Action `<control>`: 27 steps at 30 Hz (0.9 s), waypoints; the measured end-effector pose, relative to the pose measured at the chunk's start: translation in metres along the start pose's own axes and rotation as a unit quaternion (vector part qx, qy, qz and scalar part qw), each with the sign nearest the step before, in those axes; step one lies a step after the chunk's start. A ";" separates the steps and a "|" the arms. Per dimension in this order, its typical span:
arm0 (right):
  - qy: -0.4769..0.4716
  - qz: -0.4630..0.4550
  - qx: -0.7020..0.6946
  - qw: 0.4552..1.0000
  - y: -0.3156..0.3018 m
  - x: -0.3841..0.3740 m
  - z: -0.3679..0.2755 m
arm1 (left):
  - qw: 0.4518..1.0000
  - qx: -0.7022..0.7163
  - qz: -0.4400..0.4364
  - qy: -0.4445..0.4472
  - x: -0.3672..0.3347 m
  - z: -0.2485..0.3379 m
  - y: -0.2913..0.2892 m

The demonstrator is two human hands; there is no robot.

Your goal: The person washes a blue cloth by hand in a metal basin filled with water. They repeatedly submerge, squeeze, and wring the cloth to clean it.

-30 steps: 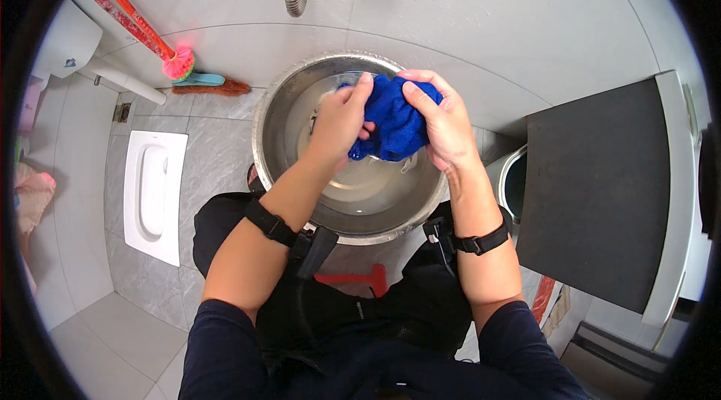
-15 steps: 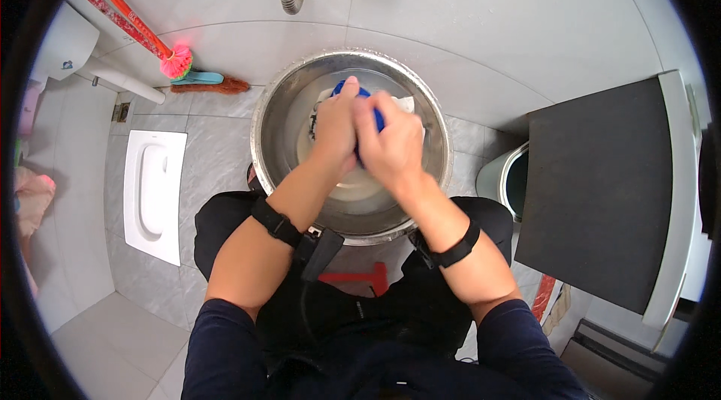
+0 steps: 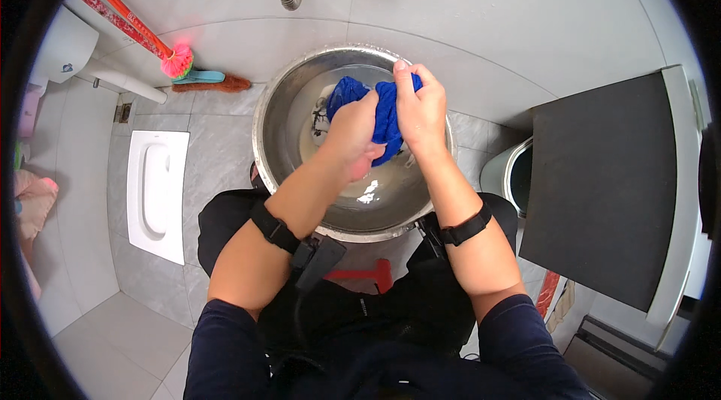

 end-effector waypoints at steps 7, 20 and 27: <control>0.097 -0.110 -0.084 0.986 -0.022 -0.016 0.009 | 0.992 -0.007 -0.017 0.128 0.000 0.044 -0.007; 0.094 -0.281 0.032 0.955 -0.054 -0.024 0.011 | 0.972 0.004 0.035 0.234 0.002 0.075 -0.032; 0.066 -0.292 -0.193 0.934 -0.029 0.004 -0.014 | 0.964 -0.173 0.045 0.198 -0.002 0.032 -0.005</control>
Point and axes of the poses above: each hand's wrist, its own x-axis away from the middle knuckle, its own y-axis out of the palm, z = x × y, the point moved 3 cm from there along -x, towards the middle knuckle, and after that the axes turned 7 degrees about z, right-handed, at the moved point
